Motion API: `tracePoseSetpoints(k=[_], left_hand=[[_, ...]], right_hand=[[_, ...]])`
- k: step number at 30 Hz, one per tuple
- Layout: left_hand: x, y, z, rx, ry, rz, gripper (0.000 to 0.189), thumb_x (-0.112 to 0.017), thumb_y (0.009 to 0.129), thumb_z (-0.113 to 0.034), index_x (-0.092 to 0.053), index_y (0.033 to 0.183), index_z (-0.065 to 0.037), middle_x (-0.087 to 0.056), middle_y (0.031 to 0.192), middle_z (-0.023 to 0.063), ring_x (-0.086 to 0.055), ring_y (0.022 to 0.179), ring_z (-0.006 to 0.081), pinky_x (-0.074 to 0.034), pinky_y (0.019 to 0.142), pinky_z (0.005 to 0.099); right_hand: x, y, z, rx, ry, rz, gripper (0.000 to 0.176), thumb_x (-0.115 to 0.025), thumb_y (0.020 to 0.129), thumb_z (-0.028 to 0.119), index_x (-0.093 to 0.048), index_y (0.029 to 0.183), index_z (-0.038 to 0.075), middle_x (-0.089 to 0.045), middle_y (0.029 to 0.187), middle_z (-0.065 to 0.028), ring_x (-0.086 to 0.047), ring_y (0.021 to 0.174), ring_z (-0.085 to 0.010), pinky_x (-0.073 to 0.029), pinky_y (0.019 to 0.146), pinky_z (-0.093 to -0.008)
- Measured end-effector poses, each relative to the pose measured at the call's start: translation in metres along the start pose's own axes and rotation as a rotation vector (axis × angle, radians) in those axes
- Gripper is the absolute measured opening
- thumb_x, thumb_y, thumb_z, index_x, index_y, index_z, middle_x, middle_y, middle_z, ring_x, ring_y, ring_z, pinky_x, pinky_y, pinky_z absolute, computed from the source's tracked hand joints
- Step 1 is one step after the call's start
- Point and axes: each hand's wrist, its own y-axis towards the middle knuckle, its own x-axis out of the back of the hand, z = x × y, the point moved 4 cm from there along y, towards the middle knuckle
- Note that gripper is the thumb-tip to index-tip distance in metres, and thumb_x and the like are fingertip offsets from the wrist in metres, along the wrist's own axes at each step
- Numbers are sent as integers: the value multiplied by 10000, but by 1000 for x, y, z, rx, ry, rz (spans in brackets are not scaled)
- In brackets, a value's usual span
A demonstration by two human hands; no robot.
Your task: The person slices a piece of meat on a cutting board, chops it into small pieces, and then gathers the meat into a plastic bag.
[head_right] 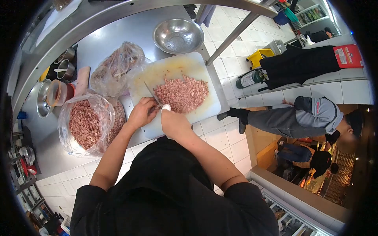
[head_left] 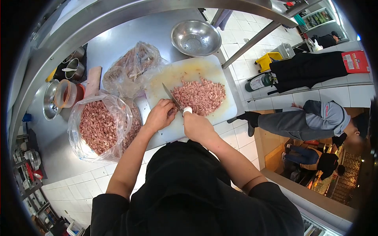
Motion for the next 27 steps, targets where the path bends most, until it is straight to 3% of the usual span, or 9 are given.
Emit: tracePoseSetpoints(k=[5,10,14,20,22,23,27], left_hand=[[-1,3,8,-14,13,41,266,-803,874,-100,-746,1118,-10,-725,1225,149,-663,1160,374,-576,989,458],[1,4,12,-77,-9,34,251,-786,883,-95,-759,1117,-11,-735,1237,142,-670,1160,362,-580,1001,452],[6,5,12,-61,5,87,256,-784,894,-98,-778,1134,-12,-747,1231,148,-677,1171,356,-582,1021,447],[4,5,17,-77,-30,74,255,-790,887,-100,-781,1127,-15,-752,1220,142,-680,1181,350,-583,1020,443],[5,4,16,-88,-19,85,252,-791,887,-100,-782,1123,-16,-753,1217,138,-682,1173,350,-582,1020,442],[5,5,16,-98,-2,93,248,-792,886,-101,-782,1119,-17,-753,1214,135,-684,1165,349,-582,1019,441],[10,7,15,-128,1,63,228,-793,893,-105,-783,1102,-15,-753,1212,131,-688,1152,351,-582,1019,438]], right_hand=[[-44,43,-18,-23,6,-17,201,-554,992,75,-648,1115,-53,-775,1034,-311,-785,968,-468,-617,855,-588],[-12,34,-6,6,21,-39,207,-538,1006,101,-647,1103,-45,-772,1005,-318,-780,963,-484,-614,853,-603],[-44,56,-14,-27,75,-92,213,-530,1008,96,-649,1106,-50,-763,1017,-340,-772,984,-502,-607,870,-615],[-19,41,0,-45,99,-58,229,-543,1024,125,-627,1131,-58,-759,1028,-346,-755,1002,-529,-590,885,-631],[-49,51,-12,-81,155,-124,249,-539,1059,160,-617,1145,-60,-756,1034,-351,-751,1011,-532,-583,890,-636],[-53,62,-21,-13,174,-162,327,-522,1126,239,-608,1084,-73,-740,962,-362,-735,923,-559,-569,830,-649],[-18,57,-12,-32,122,-41,303,-512,1114,224,-612,1166,-57,-753,1051,-357,-746,1020,-538,-578,884,-638]])
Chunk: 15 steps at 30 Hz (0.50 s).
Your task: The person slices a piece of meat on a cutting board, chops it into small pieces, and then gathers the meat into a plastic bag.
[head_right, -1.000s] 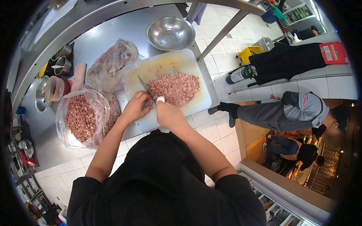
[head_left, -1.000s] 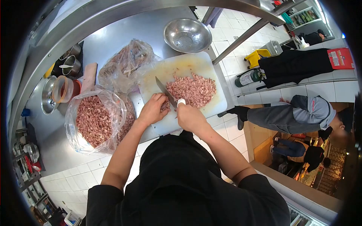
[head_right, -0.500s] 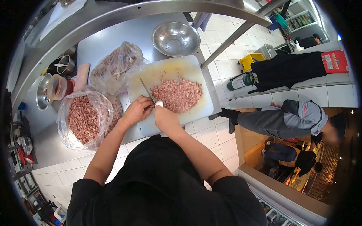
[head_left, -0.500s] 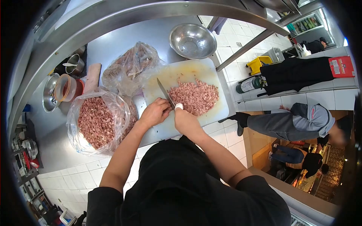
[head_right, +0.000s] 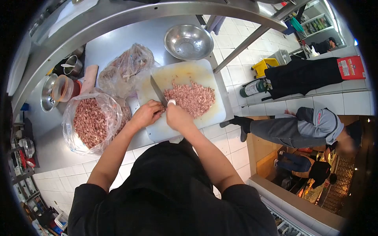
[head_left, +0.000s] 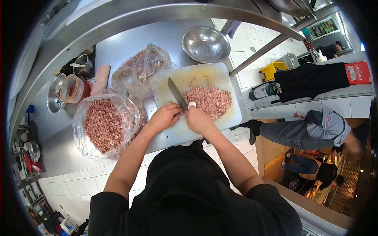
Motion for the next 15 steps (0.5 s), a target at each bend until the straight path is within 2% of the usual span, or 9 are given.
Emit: tracePoseSetpoints(k=[3,6,10,15], left_hand=[[-4,-3,-1,26,4,12,222,-791,891,-102,-777,1095,-14,-751,1205,129,-684,1157,353,-581,1019,437],[-4,-3,-1,25,23,70,217,-785,888,-89,-777,1092,-17,-750,1196,127,-681,1156,352,-579,1016,436],[6,-8,-3,90,-25,-16,201,-769,889,-70,-778,1084,-22,-747,1180,126,-679,1149,348,-577,1009,444],[3,-11,-5,131,12,27,184,-757,875,-52,-780,1054,-21,-749,1168,126,-677,1142,347,-576,1004,450]], right_hand=[[-38,0,-5,-13,12,-71,294,-522,1110,215,-609,1186,-55,-757,1062,-350,-743,1022,-543,-581,882,-632],[-22,14,-6,16,51,-74,286,-543,1081,189,-628,1169,-70,-755,1047,-358,-747,1007,-540,-583,878,-632],[8,3,11,36,-32,-4,254,-556,1030,126,-642,1152,-80,-758,1038,-353,-756,1000,-527,-588,874,-628],[-10,-25,22,1,-79,50,238,-549,1000,78,-617,1166,-79,-760,1030,-352,-763,999,-521,-594,868,-625]])
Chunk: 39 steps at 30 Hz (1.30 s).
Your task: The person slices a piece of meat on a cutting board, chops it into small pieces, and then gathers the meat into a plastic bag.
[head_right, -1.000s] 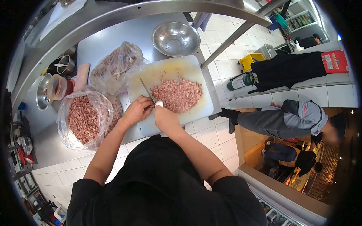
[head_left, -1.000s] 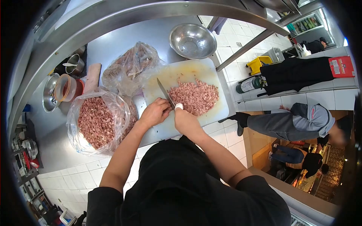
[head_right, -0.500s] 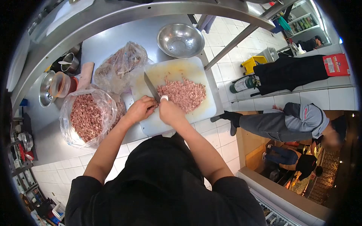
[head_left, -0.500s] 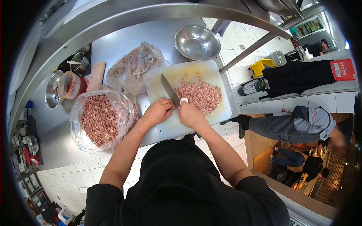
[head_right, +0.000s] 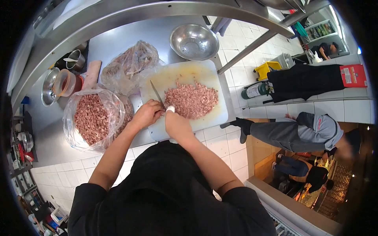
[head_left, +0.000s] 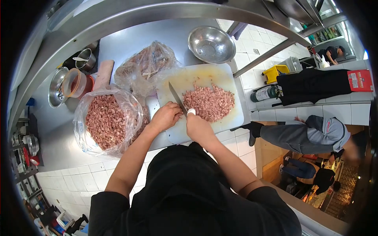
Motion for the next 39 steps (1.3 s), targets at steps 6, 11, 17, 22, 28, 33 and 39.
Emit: tracePoseSetpoints(k=[6,11,17,22,28,33,39], left_hand=[[-5,1,8,-88,18,-44,175,-728,902,-67,-799,1059,-31,-755,1097,111,-684,1106,339,-583,994,437],[-5,-1,12,-36,-44,-33,161,-702,928,-28,-799,1057,-24,-766,1096,133,-707,1103,363,-582,975,448],[24,-13,10,213,-267,-43,171,-697,960,-19,-779,1110,-4,-773,1117,185,-717,1130,410,-573,1000,456],[13,-30,4,157,-144,-37,172,-715,962,-51,-786,1113,-11,-759,1172,158,-702,1169,379,-583,1014,446],[-1,-17,8,30,-14,-37,206,-724,926,-59,-805,1114,-36,-757,1185,128,-697,1171,341,-590,1022,432],[-5,-12,9,-50,50,-19,188,-713,902,-52,-812,1061,-40,-757,1106,113,-703,1110,338,-600,980,439],[-3,-12,9,-83,58,-12,128,-712,906,-55,-791,1003,-30,-753,1087,110,-712,1096,335,-608,950,438]], right_hand=[[-1,29,-10,24,106,-62,235,-513,1008,88,-604,1160,-65,-765,1013,-347,-773,972,-515,-598,856,-635],[-32,31,-20,29,123,-138,362,-547,1114,255,-618,1093,-100,-733,971,-384,-729,941,-569,-571,832,-645],[20,27,0,42,8,36,264,-545,1041,120,-636,1202,-68,-750,1111,-358,-745,1081,-519,-581,931,-617],[13,-12,8,25,-15,65,248,-546,994,76,-639,1182,-58,-761,1082,-345,-760,1052,-509,-593,912,-606],[-18,24,-9,32,40,-64,197,-549,997,80,-647,1103,-54,-762,995,-331,-766,993,-505,-595,869,-611],[-17,11,-4,104,52,-55,296,-535,1093,206,-653,1116,-65,-757,1019,-342,-753,974,-522,-585,851,-628],[-14,26,-9,65,120,-72,279,-522,1099,187,-645,1130,-61,-751,1008,-352,-749,986,-530,-590,866,-624]])
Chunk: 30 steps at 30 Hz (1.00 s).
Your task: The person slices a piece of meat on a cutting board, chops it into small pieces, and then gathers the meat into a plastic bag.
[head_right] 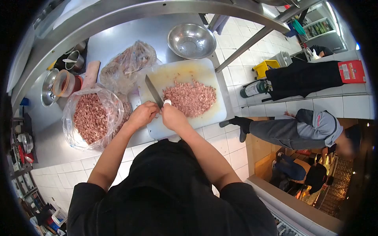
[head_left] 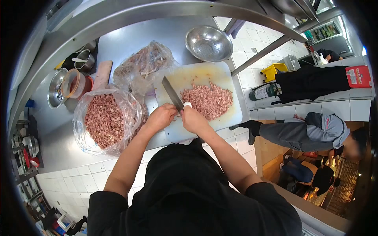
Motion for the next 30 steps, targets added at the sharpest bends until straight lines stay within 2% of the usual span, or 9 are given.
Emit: tracePoseSetpoints(k=[4,10,12,15,20,22,23,26,30], left_hand=[[2,0,-2,9,-22,-11,123,-707,907,-48,-788,998,-29,-753,1082,110,-715,1098,336,-608,947,436],[0,0,7,-28,14,-15,133,-712,902,-32,-792,1009,-37,-755,1072,107,-721,1089,329,-610,939,445],[0,-5,5,2,-25,-39,138,-716,900,-31,-793,1014,-39,-757,1079,113,-725,1086,337,-606,935,453],[3,-5,7,39,-62,-8,121,-721,908,-19,-792,1004,-33,-765,1103,121,-727,1093,347,-602,939,450],[10,-14,13,124,-176,-28,116,-732,923,-13,-801,1017,-17,-768,1138,148,-725,1102,365,-597,956,451],[8,-18,14,112,-139,-54,116,-735,928,-13,-803,1023,-10,-766,1148,158,-722,1111,368,-595,962,454],[7,-19,12,107,-107,-70,132,-733,931,-16,-804,1042,-9,-762,1155,161,-717,1123,372,-593,969,455],[6,-19,10,124,-80,-64,154,-726,937,-19,-806,1069,-8,-755,1170,160,-707,1144,379,-591,984,454],[4,-19,12,176,-64,17,190,-715,954,-27,-797,1125,-13,-744,1200,149,-698,1163,390,-586,1009,455]], right_hand=[[-17,-14,-2,-28,-44,35,303,-533,1104,207,-627,1164,-75,-753,1035,-351,-746,1008,-531,-589,866,-621],[-11,-7,2,-32,-14,25,240,-529,1057,133,-634,1157,-59,-762,1092,-339,-752,1039,-517,-586,893,-626],[-27,-13,5,19,14,-102,325,-558,1114,219,-630,1058,-93,-735,949,-375,-736,939,-552,-574,813,-637],[-21,6,-2,15,121,-96,321,-554,1114,213,-624,1086,-99,-735,959,-377,-732,950,-557,-573,819,-635],[11,-14,22,30,29,-2,309,-541,1113,199,-628,1092,-96,-739,985,-373,-730,974,-555,-571,836,-633],[15,-34,33,-8,-43,82,207,-565,996,60,-646,1141,-64,-767,1055,-326,-763,1019,-504,-593,888,-608],[4,-34,31,-4,-44,86,207,-565,996,60,-646,1141,-64,-767,1055,-326,-763,1019,-504,-593,888,-608],[-28,-23,15,3,-52,50,225,-555,1044,109,-635,1165,-62,-764,1063,-334,-760,1026,-508,-589,893,-613],[-2,-7,11,-6,1,33,298,-545,1112,228,-632,1166,-51,-761,1058,-339,-752,1027,-518,-582,886,-627]])
